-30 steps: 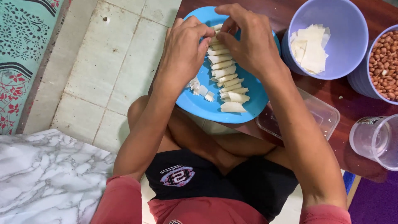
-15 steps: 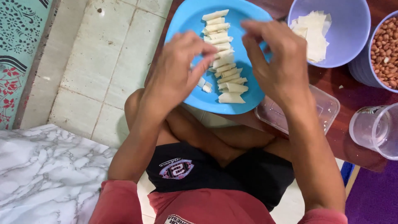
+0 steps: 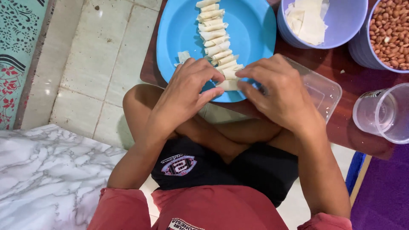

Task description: The person sits on the floor and folds thin white wrappers around peanuts to make dumplings. They place the finished dumplings on a blue plate and occasionally dip their fingers in a cup of water to seal the wrappers.

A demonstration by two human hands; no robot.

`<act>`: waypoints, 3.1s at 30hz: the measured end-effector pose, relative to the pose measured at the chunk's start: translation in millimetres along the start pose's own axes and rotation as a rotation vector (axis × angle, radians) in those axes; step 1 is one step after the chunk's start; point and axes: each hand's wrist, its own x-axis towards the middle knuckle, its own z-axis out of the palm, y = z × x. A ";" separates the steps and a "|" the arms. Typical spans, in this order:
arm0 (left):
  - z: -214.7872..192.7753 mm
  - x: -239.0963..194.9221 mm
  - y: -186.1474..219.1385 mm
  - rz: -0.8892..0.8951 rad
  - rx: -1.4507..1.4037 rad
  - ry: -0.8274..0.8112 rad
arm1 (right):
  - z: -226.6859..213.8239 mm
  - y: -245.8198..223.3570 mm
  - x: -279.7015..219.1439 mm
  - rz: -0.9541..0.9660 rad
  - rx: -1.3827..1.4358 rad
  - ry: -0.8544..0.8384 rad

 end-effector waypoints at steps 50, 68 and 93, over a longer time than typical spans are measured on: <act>-4.5 -32.0 21.0 0.015 -0.118 0.142 | -17.8 0.3 -34.7 0.282 0.199 0.033; 141.9 35.8 65.5 0.285 -0.123 0.124 | -6.6 52.0 -154.4 0.341 0.256 0.468; 145.9 43.3 43.5 0.337 -0.132 -0.002 | 2.1 63.1 -143.2 0.261 0.045 0.432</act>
